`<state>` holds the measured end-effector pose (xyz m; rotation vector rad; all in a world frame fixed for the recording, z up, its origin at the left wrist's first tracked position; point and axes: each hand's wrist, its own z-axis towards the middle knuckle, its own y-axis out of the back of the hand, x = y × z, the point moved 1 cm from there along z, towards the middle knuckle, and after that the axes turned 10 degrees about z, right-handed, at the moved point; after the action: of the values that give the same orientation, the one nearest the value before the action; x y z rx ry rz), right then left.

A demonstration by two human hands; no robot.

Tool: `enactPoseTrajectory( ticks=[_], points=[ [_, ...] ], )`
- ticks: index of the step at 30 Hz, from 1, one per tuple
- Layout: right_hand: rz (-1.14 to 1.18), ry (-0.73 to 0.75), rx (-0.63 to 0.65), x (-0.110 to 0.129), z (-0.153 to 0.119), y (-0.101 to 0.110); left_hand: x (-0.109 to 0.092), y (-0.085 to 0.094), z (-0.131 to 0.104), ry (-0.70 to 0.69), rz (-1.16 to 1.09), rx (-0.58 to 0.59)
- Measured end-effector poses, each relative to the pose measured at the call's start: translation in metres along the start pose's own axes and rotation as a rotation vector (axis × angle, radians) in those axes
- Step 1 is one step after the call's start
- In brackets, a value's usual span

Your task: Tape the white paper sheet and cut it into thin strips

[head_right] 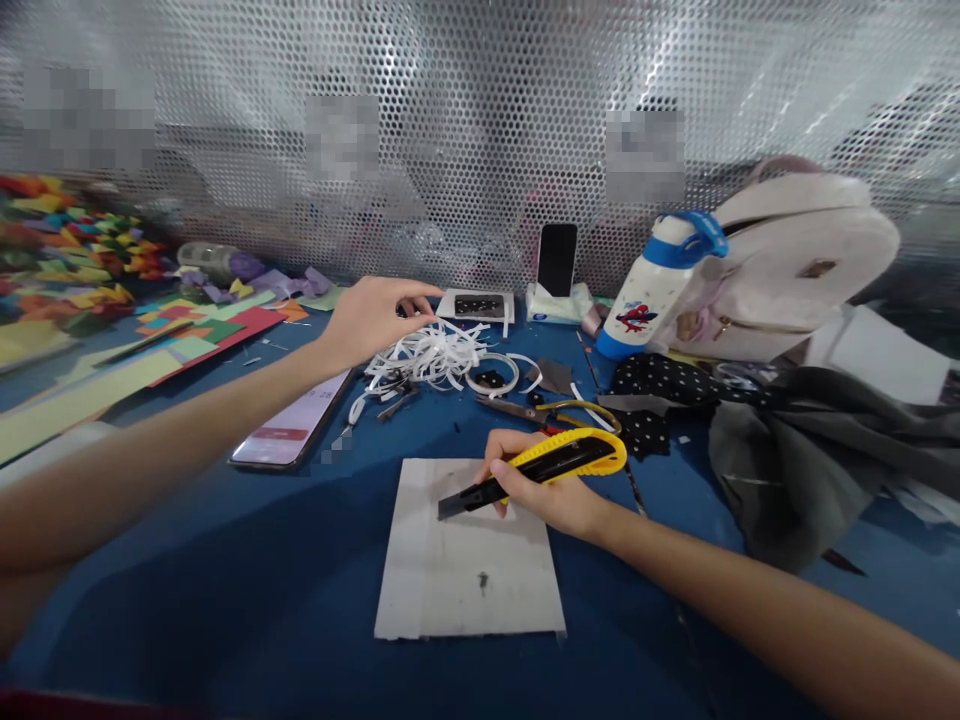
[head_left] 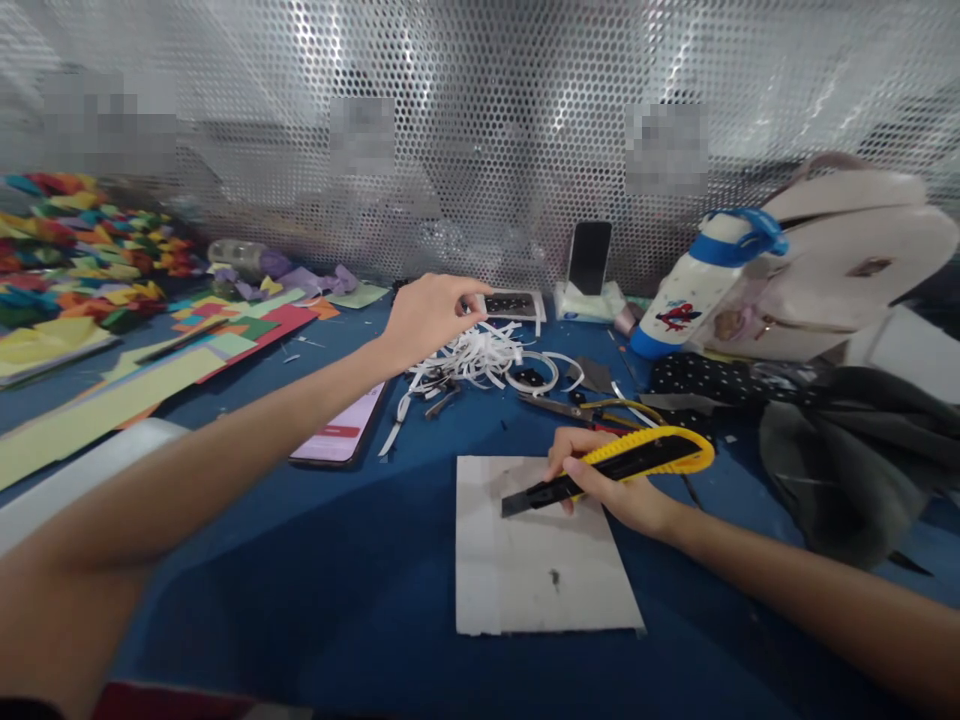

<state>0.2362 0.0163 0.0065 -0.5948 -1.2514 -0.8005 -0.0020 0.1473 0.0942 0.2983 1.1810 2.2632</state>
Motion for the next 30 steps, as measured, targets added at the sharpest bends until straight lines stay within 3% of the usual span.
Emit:
enactPoseTrajectory(
  ticks=[4,8,11,14,19,22,25,30],
  points=[
    [-0.014,0.003,0.001,0.0,0.0,0.001,-0.009,0.012,-0.032,-0.088,0.048,0.047],
    [-0.068,0.002,-0.004,0.005,-0.002,0.002,-0.035,0.024,-0.09,-0.296,0.068,0.168],
    [-0.123,0.025,-0.006,0.009,-0.004,0.002,-0.051,0.024,-0.132,-0.43,0.08,0.214],
    [-0.138,0.055,-0.011,0.008,-0.007,0.003,-0.055,0.02,-0.157,-0.489,0.047,0.205],
    [0.034,0.113,-0.172,0.004,-0.006,0.008,-0.051,0.013,-0.164,-0.458,-0.039,0.205],
    [-0.085,0.11,-0.266,0.005,0.002,0.01,-0.051,0.011,-0.164,-0.416,-0.079,0.235],
    [-0.225,0.023,-0.267,0.006,0.01,0.01,-0.051,0.01,-0.165,-0.394,-0.107,0.279],
    [-0.257,-0.052,-0.224,0.002,0.012,0.011,-0.052,0.008,-0.166,-0.374,-0.107,0.301]
  ],
)
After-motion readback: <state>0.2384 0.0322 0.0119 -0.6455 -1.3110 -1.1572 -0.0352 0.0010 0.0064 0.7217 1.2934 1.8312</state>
